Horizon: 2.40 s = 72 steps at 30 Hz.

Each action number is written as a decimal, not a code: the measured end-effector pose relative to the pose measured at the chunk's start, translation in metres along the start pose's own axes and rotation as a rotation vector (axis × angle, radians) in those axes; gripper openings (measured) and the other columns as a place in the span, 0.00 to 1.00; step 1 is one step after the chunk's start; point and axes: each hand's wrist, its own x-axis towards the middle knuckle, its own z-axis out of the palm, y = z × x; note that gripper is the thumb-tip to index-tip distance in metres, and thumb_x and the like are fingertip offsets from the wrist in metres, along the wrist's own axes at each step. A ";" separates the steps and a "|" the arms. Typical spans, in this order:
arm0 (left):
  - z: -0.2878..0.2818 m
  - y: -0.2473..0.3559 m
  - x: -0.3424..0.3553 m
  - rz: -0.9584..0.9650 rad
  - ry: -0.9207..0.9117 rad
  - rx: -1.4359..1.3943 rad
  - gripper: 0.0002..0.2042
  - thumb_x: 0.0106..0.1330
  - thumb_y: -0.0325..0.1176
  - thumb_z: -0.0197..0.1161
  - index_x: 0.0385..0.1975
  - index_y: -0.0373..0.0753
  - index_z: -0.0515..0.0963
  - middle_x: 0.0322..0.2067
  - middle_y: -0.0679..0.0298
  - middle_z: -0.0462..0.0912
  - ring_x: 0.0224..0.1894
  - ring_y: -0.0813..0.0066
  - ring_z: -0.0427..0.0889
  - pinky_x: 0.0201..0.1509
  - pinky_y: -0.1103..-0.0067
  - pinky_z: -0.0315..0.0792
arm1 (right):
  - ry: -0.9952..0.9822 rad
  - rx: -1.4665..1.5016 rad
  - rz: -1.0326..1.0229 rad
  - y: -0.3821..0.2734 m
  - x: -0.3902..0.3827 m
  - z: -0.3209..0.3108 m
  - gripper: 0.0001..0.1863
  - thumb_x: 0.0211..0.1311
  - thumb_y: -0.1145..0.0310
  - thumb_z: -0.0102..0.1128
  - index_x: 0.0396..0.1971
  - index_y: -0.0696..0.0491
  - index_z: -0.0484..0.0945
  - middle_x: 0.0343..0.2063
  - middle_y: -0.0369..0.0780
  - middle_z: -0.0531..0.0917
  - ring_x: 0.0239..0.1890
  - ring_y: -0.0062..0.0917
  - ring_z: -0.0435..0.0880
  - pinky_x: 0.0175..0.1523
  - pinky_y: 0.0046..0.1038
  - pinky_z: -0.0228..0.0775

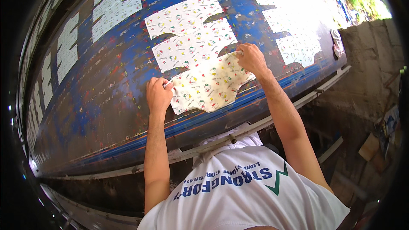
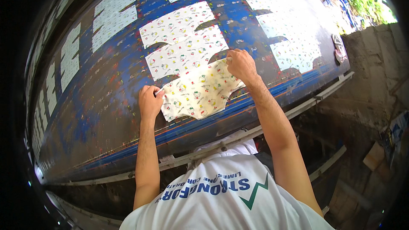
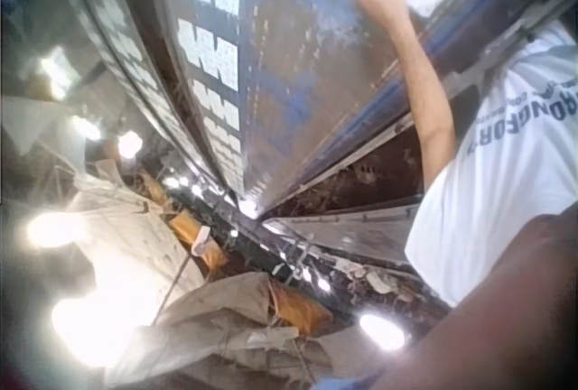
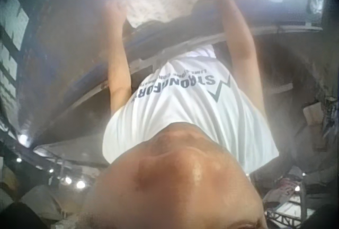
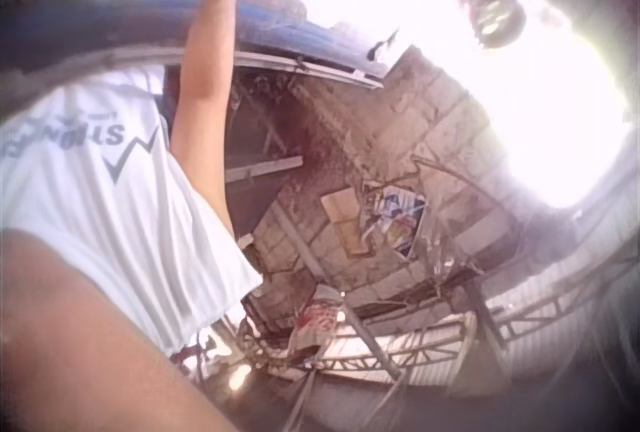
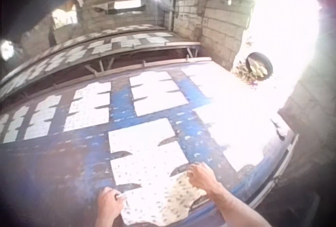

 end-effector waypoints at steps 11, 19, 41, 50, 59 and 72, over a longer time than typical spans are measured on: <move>0.004 0.047 -0.022 -0.060 0.022 0.091 0.10 0.68 0.26 0.64 0.46 0.33 0.79 0.44 0.50 0.80 0.48 0.45 0.81 0.50 0.59 0.75 | -0.337 0.316 -0.299 0.036 0.023 -0.020 0.10 0.57 0.69 0.65 0.37 0.57 0.82 0.42 0.47 0.85 0.45 0.45 0.84 0.52 0.41 0.77; 0.007 0.052 -0.031 -0.099 0.050 0.097 0.11 0.71 0.30 0.63 0.49 0.32 0.83 0.46 0.50 0.83 0.48 0.47 0.83 0.51 0.62 0.77 | -0.228 0.342 -0.470 0.044 0.026 -0.016 0.12 0.60 0.70 0.66 0.42 0.56 0.83 0.40 0.48 0.85 0.47 0.44 0.85 0.53 0.42 0.78; -0.031 -0.013 0.126 -0.102 -0.111 -0.216 0.14 0.73 0.36 0.64 0.48 0.31 0.84 0.42 0.54 0.88 0.42 0.62 0.86 0.48 0.71 0.77 | -0.150 0.430 -0.050 -0.006 0.130 -0.041 0.15 0.67 0.67 0.67 0.50 0.56 0.85 0.38 0.47 0.90 0.39 0.32 0.90 0.46 0.34 0.79; 0.000 -0.029 0.154 -0.259 -0.079 -0.088 0.08 0.66 0.33 0.71 0.38 0.34 0.85 0.39 0.53 0.83 0.44 0.55 0.83 0.48 0.65 0.75 | -0.080 0.083 -0.117 0.004 0.165 -0.001 0.13 0.62 0.64 0.67 0.43 0.54 0.86 0.45 0.49 0.86 0.51 0.45 0.85 0.57 0.43 0.77; -0.011 -0.007 0.168 -0.315 -0.216 0.109 0.12 0.64 0.39 0.71 0.36 0.36 0.86 0.44 0.50 0.85 0.49 0.49 0.84 0.53 0.62 0.76 | -0.179 -0.024 -0.186 0.002 0.173 -0.005 0.13 0.59 0.64 0.67 0.39 0.56 0.84 0.44 0.50 0.85 0.50 0.45 0.84 0.56 0.41 0.77; -0.078 0.010 0.162 -0.348 -0.391 -0.843 0.11 0.70 0.25 0.66 0.51 0.34 0.83 0.41 0.64 0.88 0.43 0.80 0.84 0.47 0.80 0.79 | -0.319 0.301 -0.180 0.003 0.140 -0.047 0.15 0.62 0.65 0.70 0.42 0.59 0.84 0.34 0.47 0.88 0.36 0.40 0.88 0.45 0.39 0.77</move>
